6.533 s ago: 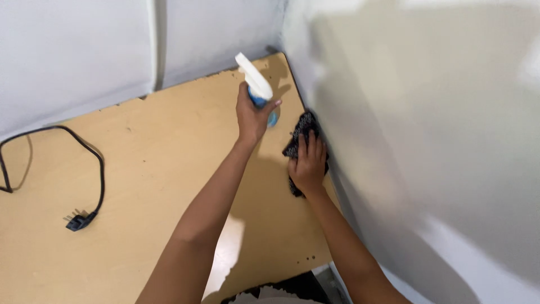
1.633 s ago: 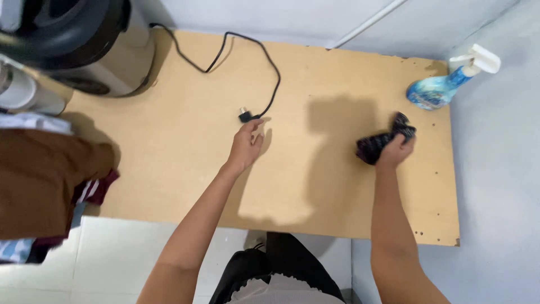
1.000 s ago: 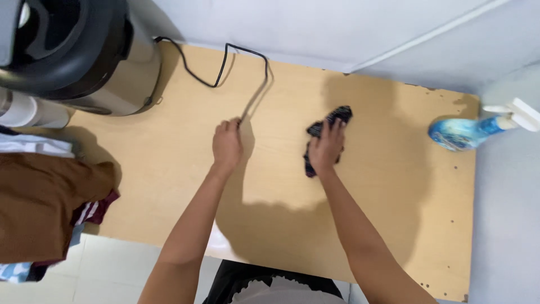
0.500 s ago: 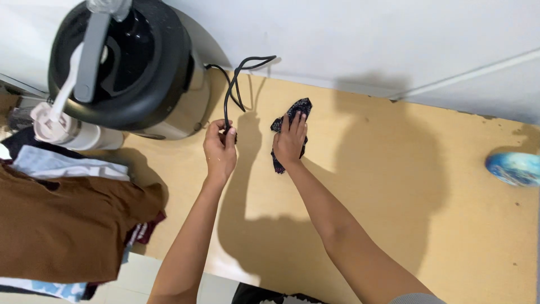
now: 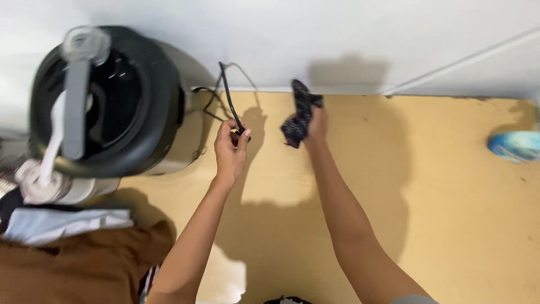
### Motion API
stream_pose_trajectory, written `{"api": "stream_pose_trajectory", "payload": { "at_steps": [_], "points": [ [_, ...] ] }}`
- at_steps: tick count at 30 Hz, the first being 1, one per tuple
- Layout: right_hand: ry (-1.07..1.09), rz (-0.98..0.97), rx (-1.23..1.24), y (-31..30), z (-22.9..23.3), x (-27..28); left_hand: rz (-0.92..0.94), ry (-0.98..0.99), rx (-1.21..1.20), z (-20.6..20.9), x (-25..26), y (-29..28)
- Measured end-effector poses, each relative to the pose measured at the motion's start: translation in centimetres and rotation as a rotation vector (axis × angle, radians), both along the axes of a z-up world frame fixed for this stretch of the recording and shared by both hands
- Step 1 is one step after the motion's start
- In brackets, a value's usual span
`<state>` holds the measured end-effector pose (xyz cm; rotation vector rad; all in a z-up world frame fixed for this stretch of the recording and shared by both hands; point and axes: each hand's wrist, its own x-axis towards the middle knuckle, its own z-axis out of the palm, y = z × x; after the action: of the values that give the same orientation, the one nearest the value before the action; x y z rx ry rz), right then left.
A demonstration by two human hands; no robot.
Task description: Wiping down a table surface using a spray bottle and a cloth after moving items aside.
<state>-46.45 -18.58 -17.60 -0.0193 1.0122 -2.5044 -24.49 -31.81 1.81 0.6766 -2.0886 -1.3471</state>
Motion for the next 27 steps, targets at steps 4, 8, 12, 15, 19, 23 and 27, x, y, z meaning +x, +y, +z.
{"api": "stream_pose_trajectory", "payload": {
  "at_steps": [4,8,12,15,19,23,27],
  "points": [
    [0.029,-0.309,0.286,15.5,0.8,-4.4,-0.093,-0.007,0.045,-0.1,-3.4,2.5],
    [0.268,-0.742,0.596,30.0,2.7,-6.6,-0.143,-0.012,0.097,-1.3,-5.9,3.8],
    [0.343,-0.822,1.073,35.4,4.1,-4.9,-0.159,0.071,0.102,-2.9,-7.0,4.1],
    [0.810,-0.685,1.879,35.0,-2.6,-8.5,-0.154,0.069,0.080,-3.6,-6.6,3.6],
    [0.794,-0.535,1.673,25.9,-3.8,-11.5,-0.111,0.079,0.012,-3.3,-5.8,2.6],
    [1.016,-0.378,1.552,13.3,-0.5,-8.2,-0.119,0.058,-0.013,-2.5,-4.2,1.3],
    [1.179,-0.283,1.481,3.6,1.3,-3.1,-0.077,0.070,-0.037,-0.8,-2.3,0.0]
  ]
}}
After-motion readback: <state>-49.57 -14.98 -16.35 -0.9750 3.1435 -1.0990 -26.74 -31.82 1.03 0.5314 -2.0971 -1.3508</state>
